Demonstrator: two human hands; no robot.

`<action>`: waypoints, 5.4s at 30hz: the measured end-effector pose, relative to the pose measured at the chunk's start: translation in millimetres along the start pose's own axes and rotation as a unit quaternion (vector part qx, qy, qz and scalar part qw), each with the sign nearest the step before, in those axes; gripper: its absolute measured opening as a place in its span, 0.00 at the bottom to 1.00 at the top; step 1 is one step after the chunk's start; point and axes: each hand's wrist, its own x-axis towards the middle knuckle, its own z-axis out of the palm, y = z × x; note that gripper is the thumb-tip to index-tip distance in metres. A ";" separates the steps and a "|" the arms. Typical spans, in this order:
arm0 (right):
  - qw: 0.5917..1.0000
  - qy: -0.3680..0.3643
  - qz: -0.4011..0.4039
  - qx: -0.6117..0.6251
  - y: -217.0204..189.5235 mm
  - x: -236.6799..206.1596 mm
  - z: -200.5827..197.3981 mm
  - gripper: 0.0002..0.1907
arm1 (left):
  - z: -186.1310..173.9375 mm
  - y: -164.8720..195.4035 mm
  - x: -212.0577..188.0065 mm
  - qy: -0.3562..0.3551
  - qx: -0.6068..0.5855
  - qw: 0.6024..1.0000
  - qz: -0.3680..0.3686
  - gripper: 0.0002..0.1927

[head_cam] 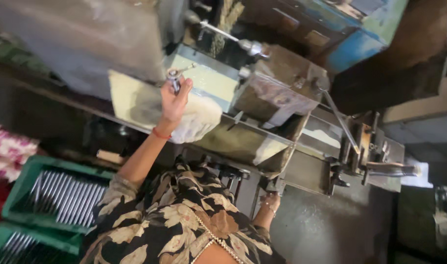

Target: The person repeatedly picks up metal rods from a green bin, places them into a grinding machine, operates the machine to grind the rods, and then returns the finished rods to the bin. The process is repeated multiple times throughout the clip.

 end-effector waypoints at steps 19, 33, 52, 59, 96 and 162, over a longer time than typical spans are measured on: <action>0.774 -0.548 -0.111 -0.298 241.0 -285.2 165.2 0.14 | -296.6 79.6 -251.9 0.200 0.227 0.950 -0.070 0.16; 0.600 -0.741 -0.034 -0.300 310.1 -453.1 160.8 0.17 | -320.5 124.3 -317.7 0.305 0.172 0.936 0.039 0.24; 0.620 -0.697 0.061 -0.355 349.5 -497.6 133.7 0.15 | -383.8 157.3 -358.4 0.233 0.422 0.856 0.187 0.27; 0.661 -0.699 -0.016 -0.271 368.9 -547.5 124.1 0.12 | -392.1 158.3 -346.5 0.366 0.298 0.871 0.137 0.27; 0.825 -0.438 -0.315 -0.171 267.3 -403.1 14.4 0.11 | -549.0 99.6 -533.8 0.203 0.632 0.652 -0.366 0.20; 0.594 -0.645 -0.366 -0.312 280.1 -421.6 38.6 0.24 | -310.0 170.6 -367.5 -0.046 0.081 0.985 -0.144 0.10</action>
